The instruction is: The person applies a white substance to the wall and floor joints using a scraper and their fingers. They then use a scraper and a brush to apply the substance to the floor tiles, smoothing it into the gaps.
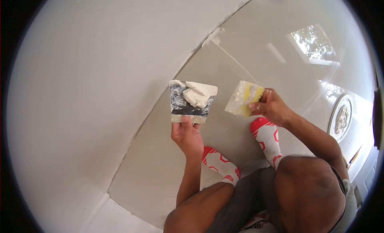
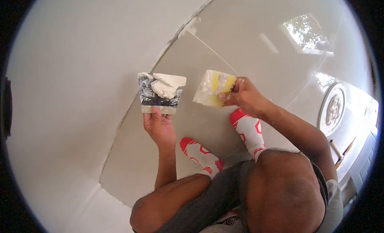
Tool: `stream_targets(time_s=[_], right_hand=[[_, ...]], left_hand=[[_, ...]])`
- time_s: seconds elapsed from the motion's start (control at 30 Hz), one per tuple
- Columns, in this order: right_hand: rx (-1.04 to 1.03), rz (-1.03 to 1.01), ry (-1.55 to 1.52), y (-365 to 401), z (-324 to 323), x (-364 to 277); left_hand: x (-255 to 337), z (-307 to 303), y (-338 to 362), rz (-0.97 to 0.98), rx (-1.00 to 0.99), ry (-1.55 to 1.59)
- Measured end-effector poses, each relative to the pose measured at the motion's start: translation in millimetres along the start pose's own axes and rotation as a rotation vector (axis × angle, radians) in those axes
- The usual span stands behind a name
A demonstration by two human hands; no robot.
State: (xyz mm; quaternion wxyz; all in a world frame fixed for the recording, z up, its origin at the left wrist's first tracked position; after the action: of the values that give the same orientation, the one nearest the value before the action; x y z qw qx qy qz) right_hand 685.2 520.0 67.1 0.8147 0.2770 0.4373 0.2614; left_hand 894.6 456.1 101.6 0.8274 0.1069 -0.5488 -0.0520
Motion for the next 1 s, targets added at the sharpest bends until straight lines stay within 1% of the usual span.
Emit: stream_targets(time_s=[0.03, 0.1, 0.13, 0.17, 0.2, 0.27, 0.3, 0.37, 0.4, 0.43, 0.5, 0.57, 0.63, 0.67, 0.7, 0.73, 0.77, 0.8, 0.83, 0.87, 0.9, 0.93, 0.97, 1.0], right_hand=[[-0.002, -0.005, -0.014, 0, 4, 8], [-0.034, 0.111, -0.161, -4, 17, 34], [-0.04, 0.134, -0.231, -4, 23, 38], [-0.045, 0.128, -0.239, -5, 26, 39], [-0.031, 0.163, -0.259, -8, 27, 45], [-0.019, 0.194, -0.284, -11, 27, 49], [-0.044, 0.199, -0.249, -12, 29, 49], [-0.071, 0.203, -0.214, -12, 30, 47], [-0.087, 0.182, -0.183, -12, 30, 43], [-0.102, 0.163, -0.153, -11, 31, 40], [-0.099, 0.148, -0.14, -8, 32, 36], [-0.091, 0.132, -0.127, -5, 30, 32], [-0.118, 0.069, -0.117, -1, 30, 24], [-0.115, 0.069, -0.114, 2, 28, 20], [-0.113, -0.006, -0.061, 5, 27, 7], [-0.111, -0.078, -0.004, 9, 25, -6], [-0.11, -0.077, 0.002, 11, 25, -12], [-0.037, -0.207, 0.211, 16, 22, -29], [0.035, -0.335, 0.42, 21, 23, -43], [0.033, -0.328, 0.425, 19, 24, -41], [0.056, -0.625, 0.595, 30, 36, -61], [0.075, -0.929, 0.762, 47, 52, -74], [0.065, -0.926, 0.769, 43, 56, -72], [0.084, -1.083, 0.942, 52, 70, -72]], left_hand=[[3, 2, 3, 0.032, 0.021, -0.015], [5, 6, 10, 0.066, 0.031, -0.037], [5, 6, 14, 0.088, 0.034, -0.065], [6, 4, 18, 0.11, 0.039, -0.093], [4, 2, 23, 0.114, 0.033, -0.101], [7, 4, 32, 0.203, -0.063, -0.286], [9, 3, 33, 0.203, -0.068, -0.29], [26, 21, 40, 0.414, -0.206, -0.646], [41, 39, 48, 0.65, -0.327, -0.774], [40, 39, 47, 0.652, -0.328, -0.775], [37, 52, 54, 0.768, -0.459, -0.859], [33, 50, 54, 0.811, -0.482, -0.895], [33, 49, 52, 0.846, -0.505, -0.93], [28, 50, 49, 0.85, -0.548, -1.06], [22, 51, 46, 0.851, -0.588, -1.189], [22, 46, 46, 0.851, -0.583, -1.185], [3, 17, 25, 0.436, -0.469, -1.052], [-19, -4, 17, 0.032, -0.35, -0.893], [-19, 3, 16, 0.028, -0.346, -0.889], [-35, -8, 13, -0.204, -0.129, -0.436], [-53, -13, 19, -0.416, 0.091, 0.025], [-65, -10, 24, -0.512, 0.031, 0.088], [-63, -10, 26, -0.509, 0.039, 0.095], [-59, -4, 29, -0.515, 0.047, 0.16]])
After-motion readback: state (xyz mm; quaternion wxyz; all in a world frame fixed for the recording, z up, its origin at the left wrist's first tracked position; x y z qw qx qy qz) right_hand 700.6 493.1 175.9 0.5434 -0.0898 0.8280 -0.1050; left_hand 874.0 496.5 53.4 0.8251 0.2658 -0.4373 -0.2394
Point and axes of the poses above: each hand's wrist, its own y-axis away from the middle knuckle, its own z-axis out of the palm, x = y × z, the point moved 10 cm from there along -y, towards the middle knuckle, and after that the axes turned 5 degrees about z, right-handed, at the moved point
